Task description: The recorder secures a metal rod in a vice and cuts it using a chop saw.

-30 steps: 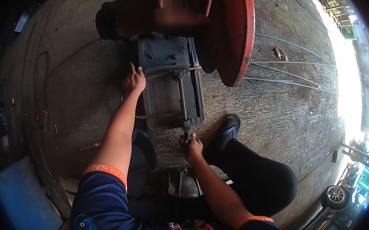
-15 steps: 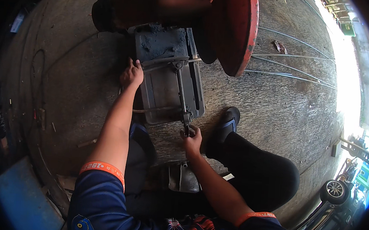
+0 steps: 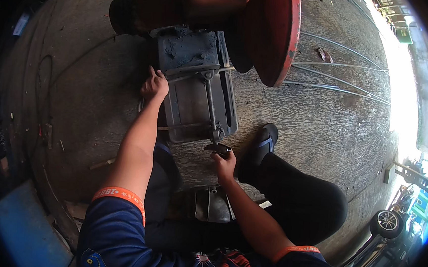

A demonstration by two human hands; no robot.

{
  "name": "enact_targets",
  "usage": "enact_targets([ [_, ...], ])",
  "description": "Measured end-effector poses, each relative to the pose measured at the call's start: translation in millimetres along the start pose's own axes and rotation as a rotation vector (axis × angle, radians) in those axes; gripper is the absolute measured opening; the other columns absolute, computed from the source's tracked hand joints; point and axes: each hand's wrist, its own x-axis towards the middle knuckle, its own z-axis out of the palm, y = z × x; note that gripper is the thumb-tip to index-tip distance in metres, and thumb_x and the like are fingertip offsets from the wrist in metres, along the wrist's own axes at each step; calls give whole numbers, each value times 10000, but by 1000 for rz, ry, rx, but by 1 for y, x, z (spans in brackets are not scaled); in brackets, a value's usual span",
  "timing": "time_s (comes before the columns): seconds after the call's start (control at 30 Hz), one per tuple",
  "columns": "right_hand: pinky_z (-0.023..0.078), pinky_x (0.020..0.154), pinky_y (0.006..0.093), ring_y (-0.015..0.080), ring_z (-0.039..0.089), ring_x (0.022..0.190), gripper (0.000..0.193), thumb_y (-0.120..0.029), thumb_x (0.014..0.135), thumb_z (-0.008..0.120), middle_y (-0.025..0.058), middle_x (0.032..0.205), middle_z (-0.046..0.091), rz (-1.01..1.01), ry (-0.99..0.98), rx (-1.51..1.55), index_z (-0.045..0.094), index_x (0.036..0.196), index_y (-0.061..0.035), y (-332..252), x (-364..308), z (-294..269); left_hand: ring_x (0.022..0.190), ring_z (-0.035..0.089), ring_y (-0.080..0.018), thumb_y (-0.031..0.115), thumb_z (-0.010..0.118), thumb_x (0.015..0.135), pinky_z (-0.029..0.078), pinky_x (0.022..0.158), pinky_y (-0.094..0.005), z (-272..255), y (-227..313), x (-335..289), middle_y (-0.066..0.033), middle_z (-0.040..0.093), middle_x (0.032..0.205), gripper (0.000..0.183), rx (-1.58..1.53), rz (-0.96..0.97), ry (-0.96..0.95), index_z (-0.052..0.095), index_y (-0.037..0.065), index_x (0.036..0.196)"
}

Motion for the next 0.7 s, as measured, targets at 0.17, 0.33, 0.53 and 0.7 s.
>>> enact_targets([
  [0.17, 443, 651, 234, 115, 542, 716, 230, -244, 914, 606, 42, 837, 595, 476, -36, 451, 555, 1016, -44, 0, 10, -9, 992, 614, -382, 405, 292, 950, 464, 868, -484, -3, 2, -2, -198, 647, 1049, 506, 7, -28, 15, 359, 174, 1395],
  [0.33, 441, 636, 239, 115, 534, 713, 323, -321, 932, 573, 48, 813, 578, 400, 89, 357, 544, 1031, -15, 10, 10, -1, 996, 611, -381, 404, 295, 950, 462, 873, -480, -2, 0, -2, -192, 649, 1043, 487, -1, 3, 37, 399, 175, 1367],
  [0.53, 475, 606, 317, 158, 544, 642, 417, -438, 966, 448, 59, 771, 563, 292, 211, 234, 529, 947, -30, 18, 19, 26, 1006, 608, -374, 407, 294, 951, 453, 891, -473, -1, -2, -1, -193, 648, 1044, 487, -16, 11, 27, 405, 172, 1363],
  [0.7, 489, 617, 377, 229, 564, 667, 439, -474, 964, 412, 102, 793, 570, 643, 137, 489, 517, 980, -48, 6, 32, 18, 1032, 596, -381, 411, 305, 951, 444, 906, -477, -1, -3, 1, -198, 638, 1075, 500, -32, 9, -8, 391, 153, 1371],
])
